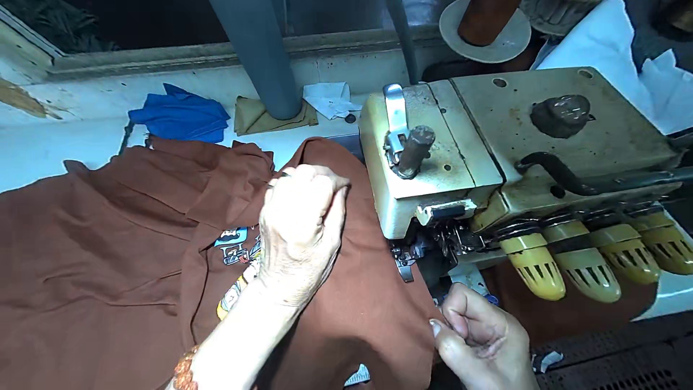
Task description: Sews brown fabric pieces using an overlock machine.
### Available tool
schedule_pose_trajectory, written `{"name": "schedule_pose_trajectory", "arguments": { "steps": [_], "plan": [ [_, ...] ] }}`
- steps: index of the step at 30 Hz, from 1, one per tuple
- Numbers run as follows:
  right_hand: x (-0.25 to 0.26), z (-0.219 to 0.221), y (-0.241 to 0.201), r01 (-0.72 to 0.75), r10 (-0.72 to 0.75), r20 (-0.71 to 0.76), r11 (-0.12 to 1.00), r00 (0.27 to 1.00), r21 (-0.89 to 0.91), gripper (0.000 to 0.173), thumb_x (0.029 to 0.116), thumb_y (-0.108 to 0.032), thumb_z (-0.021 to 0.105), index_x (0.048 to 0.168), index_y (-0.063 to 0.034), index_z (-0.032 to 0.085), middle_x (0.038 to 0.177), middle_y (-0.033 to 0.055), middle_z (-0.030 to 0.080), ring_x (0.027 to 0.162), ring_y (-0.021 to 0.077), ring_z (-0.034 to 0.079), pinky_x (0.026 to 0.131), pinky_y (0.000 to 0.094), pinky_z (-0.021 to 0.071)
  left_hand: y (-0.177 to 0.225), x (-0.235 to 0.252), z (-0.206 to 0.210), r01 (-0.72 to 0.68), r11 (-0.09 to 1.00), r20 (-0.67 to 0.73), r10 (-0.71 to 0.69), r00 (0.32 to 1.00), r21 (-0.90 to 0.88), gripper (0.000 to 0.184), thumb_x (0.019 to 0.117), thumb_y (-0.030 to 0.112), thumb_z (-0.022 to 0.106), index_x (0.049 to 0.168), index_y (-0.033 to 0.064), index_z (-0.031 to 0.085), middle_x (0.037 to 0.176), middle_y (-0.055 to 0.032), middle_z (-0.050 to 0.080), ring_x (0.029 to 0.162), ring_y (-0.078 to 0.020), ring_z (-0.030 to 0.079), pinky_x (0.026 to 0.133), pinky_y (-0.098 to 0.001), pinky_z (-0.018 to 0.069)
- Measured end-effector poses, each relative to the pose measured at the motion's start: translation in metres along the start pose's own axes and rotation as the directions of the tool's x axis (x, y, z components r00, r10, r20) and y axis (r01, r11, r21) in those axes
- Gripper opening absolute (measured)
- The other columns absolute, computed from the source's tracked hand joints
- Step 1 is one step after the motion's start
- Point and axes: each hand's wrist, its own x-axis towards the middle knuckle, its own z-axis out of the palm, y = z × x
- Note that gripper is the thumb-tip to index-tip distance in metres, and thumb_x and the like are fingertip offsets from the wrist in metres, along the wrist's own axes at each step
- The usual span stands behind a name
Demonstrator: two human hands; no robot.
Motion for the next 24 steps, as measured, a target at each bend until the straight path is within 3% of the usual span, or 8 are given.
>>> {"name": "schedule_pose_trajectory", "arguments": {
  "steps": [4, 7, 10, 13, 16, 18, 21, 24],
  "plan": [
    [-0.001, -0.002, 0.006, 0.051, -0.052, -0.003, 0.998, 0.999, -0.031, 0.021, 0.0816, -0.002, 0.064, 0.077, -0.0178, 0.052, 0.062, -0.0147, 0.044, 0.055, -0.0119, 0.039, 0.049, 0.0051, 0.0318, -0.010, -0.027, -0.023, 0.074, 0.997, -0.044, -0.073, 0.996, 0.020, 0.024, 0.1002, 0.011, 0.059, 0.116, 0.0005, 0.073, 0.117, -0.0160, 0.072, 0.113, -0.0234, 0.066, 0.098, -0.0411, 0.0473],
    [-0.001, -0.003, 0.009, 0.058, -0.058, -0.010, 0.998, 0.998, -0.018, 0.022, 0.0811, -0.003, 0.066, 0.076, -0.0199, 0.053, 0.063, -0.0159, 0.046, 0.055, -0.0119, 0.041, 0.049, 0.0054, 0.0342, -0.030, -0.074, -0.075, 0.330, 0.939, -0.026, -0.330, 0.944, 0.099, 0.035, 0.0997, 0.017, 0.061, 0.126, -0.0053, 0.065, 0.121, -0.0200, 0.068, 0.108, -0.0194, 0.067, 0.096, -0.0347, 0.0540],
    [-0.001, -0.003, 0.011, 0.057, -0.057, -0.012, 0.998, 0.998, -0.003, 0.022, 0.0808, -0.004, 0.066, 0.076, -0.0215, 0.054, 0.062, -0.0163, 0.047, 0.055, -0.0108, 0.043, 0.049, 0.0067, 0.0365, -0.045, -0.134, -0.120, 0.640, 0.748, 0.015, -0.652, 0.758, 0.174, 0.058, 0.0967, 0.037, 0.062, 0.137, -0.0042, 0.056, 0.118, -0.0226, 0.068, 0.094, -0.0261, 0.069, 0.079, -0.0447, 0.0561],
    [0.000, -0.002, 0.014, 0.081, -0.081, -0.023, 0.997, 0.996, 0.008, 0.022, 0.0808, -0.005, 0.067, 0.075, -0.0224, 0.054, 0.061, -0.0165, 0.047, 0.053, -0.0105, 0.042, 0.049, 0.0068, 0.0363, -0.032, -0.172, -0.130, 0.749, 0.598, 0.121, -0.798, 0.591, 0.287, 0.064, 0.0863, 0.039, 0.073, 0.132, -0.0051, 0.062, 0.101, -0.0222, 0.070, 0.077, -0.0354, 0.066, 0.069, -0.0603, 0.0516],
    [0.002, -0.001, 0.016, 0.105, -0.105, -0.040, 0.994, 0.994, -0.008, 0.023, 0.0799, -0.007, 0.066, 0.073, -0.0233, 0.052, 0.058, -0.0167, 0.043, 0.050, -0.0107, 0.039, 0.046, 0.0065, 0.0334, -0.023, -0.188, -0.119, 0.670, 0.628, 0.117, -0.758, 0.642, 0.396, 0.030, 0.0873, 0.022, 0.069, 0.099, -0.0049, 0.070, 0.069, -0.0164, 0.064, 0.059, -0.0344, 0.060, 0.058, -0.0594, 0.0466],
    [0.002, -0.002, 0.017, 0.103, -0.102, -0.030, 0.995, 0.994, 0.006, 0.023, 0.0811, -0.008, 0.067, 0.073, -0.0234, 0.052, 0.057, -0.0166, 0.042, 0.049, -0.0104, 0.039, 0.046, 0.0069, 0.0338, -0.025, -0.187, -0.120, 0.621, 0.696, 0.089, -0.688, 0.720, 0.360, 0.023, 0.0890, 0.020, 0.064, 0.088, -0.0026, 0.070, 0.064, -0.0120, 0.061, 0.055, -0.0259, 0.058, 0.055, -0.0500, 0.0469],
    [-0.012, -0.006, 0.006, 0.095, -0.089, 0.090, 0.993, 0.992, -0.071, 0.021, 0.0842, -0.006, 0.066, 0.077, -0.0205, 0.053, 0.062, -0.0165, 0.046, 0.055, -0.0122, 0.042, 0.050, 0.0062, 0.0355, -0.040, -0.157, -0.159, 0.563, 0.765, -0.019, -0.587, 0.809, 0.314, 0.031, 0.0974, 0.017, 0.060, 0.102, -0.0129, 0.066, 0.081, -0.0228, 0.067, 0.064, -0.0222, 0.063, 0.061, -0.0393, 0.0537],
    [-0.034, -0.004, 0.000, 0.140, -0.108, 0.290, 0.986, 0.951, -0.092, 0.020, 0.0886, 0.000, 0.066, 0.078, -0.0039, 0.050, 0.066, 0.0009, 0.055, 0.061, -0.0042, 0.051, 0.057, 0.0104, 0.0413, -0.076, -0.112, -0.211, 0.614, 0.706, -0.129, -0.614, 0.779, 0.351, 0.039, 0.1026, 0.017, 0.057, 0.117, -0.0194, 0.057, 0.105, -0.0339, 0.064, 0.089, -0.0296, 0.062, 0.082, -0.0444, 0.0523]
  ]
}}
